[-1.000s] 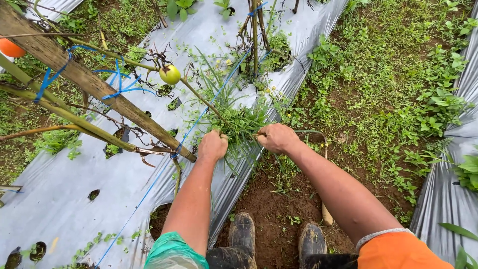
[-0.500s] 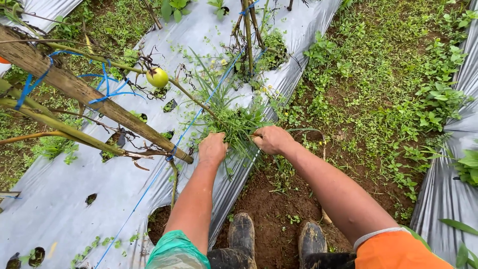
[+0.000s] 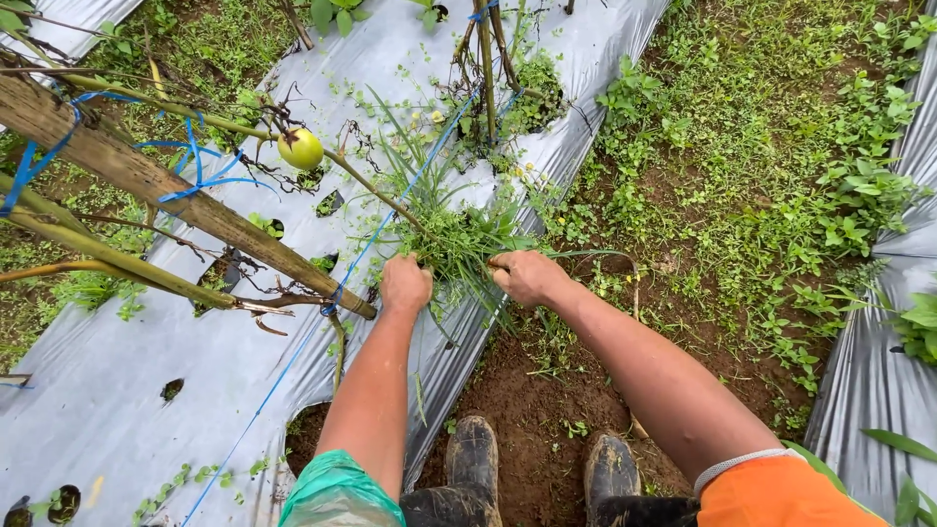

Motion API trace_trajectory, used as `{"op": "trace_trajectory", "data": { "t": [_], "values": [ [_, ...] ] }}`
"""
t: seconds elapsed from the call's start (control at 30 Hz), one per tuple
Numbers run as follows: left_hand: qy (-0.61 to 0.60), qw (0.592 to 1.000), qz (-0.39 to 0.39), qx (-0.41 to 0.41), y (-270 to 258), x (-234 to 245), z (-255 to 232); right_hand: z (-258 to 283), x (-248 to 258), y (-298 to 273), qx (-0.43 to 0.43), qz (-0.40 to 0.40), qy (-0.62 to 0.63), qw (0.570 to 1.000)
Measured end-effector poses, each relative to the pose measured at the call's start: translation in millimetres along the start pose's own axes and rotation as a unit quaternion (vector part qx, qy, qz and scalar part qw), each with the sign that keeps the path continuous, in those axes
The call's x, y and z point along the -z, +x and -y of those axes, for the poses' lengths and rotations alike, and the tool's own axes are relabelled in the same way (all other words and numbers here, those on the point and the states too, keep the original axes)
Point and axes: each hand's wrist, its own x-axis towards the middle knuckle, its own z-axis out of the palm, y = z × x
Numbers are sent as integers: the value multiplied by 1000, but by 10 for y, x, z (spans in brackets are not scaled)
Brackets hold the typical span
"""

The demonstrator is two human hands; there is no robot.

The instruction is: The person uses a hoe to loosen soil and remove weeds from a garden path between rows of plants. They then switch to using their hands to pull out weeds and grass from the base of a tomato plant supported by a wooden stake.

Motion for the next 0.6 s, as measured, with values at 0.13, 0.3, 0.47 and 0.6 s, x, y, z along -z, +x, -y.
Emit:
{"op": "trace_trajectory", "data": {
  "t": [0.13,0.3,0.47,0.6],
  "values": [
    [-19,999,20,20,-151,203,-124,-66,-99,110,0,6,3,1000],
    [-36,999,21,21,-142,210,-103,-34,-74,85,0,11,-19,1000],
    [-75,996,38,35,-309,403,-222,10,-122,167,14,1,-42,999],
    [-63,997,29,26,-182,392,-184,-161,-238,335,8,-12,-13,1000]
  ]
}}
